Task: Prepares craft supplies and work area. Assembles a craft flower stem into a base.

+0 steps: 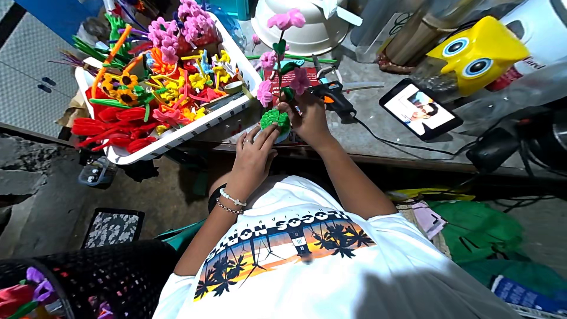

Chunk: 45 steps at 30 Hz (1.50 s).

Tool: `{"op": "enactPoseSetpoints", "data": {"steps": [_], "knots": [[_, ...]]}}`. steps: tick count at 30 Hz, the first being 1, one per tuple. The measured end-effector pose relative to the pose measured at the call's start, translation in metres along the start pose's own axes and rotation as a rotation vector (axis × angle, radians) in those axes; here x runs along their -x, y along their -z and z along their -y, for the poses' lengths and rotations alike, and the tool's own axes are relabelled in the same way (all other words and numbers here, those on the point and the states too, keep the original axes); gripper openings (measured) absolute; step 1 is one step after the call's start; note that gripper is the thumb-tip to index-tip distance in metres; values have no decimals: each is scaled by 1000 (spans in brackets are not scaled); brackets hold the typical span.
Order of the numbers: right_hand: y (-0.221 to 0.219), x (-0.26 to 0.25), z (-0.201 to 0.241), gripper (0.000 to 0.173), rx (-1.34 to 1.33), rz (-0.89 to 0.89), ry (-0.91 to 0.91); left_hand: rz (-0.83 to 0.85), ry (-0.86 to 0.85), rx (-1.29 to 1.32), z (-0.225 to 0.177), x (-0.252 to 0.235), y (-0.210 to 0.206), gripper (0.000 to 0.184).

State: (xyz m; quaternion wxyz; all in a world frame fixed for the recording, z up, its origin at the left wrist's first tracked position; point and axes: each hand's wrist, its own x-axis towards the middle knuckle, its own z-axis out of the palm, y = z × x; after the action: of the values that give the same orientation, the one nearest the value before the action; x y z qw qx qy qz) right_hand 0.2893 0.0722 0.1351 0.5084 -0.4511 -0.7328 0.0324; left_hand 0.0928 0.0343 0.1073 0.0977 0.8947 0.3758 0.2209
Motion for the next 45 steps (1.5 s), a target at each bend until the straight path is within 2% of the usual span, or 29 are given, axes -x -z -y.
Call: {"op": "enactPoseSetpoints", "data": {"steps": [7,25,35,39,45], "knots": [[-1,2,-2,23,-47,14,-58,-19,-6,24,0,-1,-1,52],[-4,2,0,14,46,-24,-26,-36,-19,14,3,0,-4,49],[-8,9,-5,20,67,-31,7,-35,-23,42,2,1,-5,48],[-9,13,-10,20,91,-45,73,-25,-16,49,1,0,-3,47],[-5,15,-5,19,138,25,37,-19,-22,47,2,0,-4,44]]}}
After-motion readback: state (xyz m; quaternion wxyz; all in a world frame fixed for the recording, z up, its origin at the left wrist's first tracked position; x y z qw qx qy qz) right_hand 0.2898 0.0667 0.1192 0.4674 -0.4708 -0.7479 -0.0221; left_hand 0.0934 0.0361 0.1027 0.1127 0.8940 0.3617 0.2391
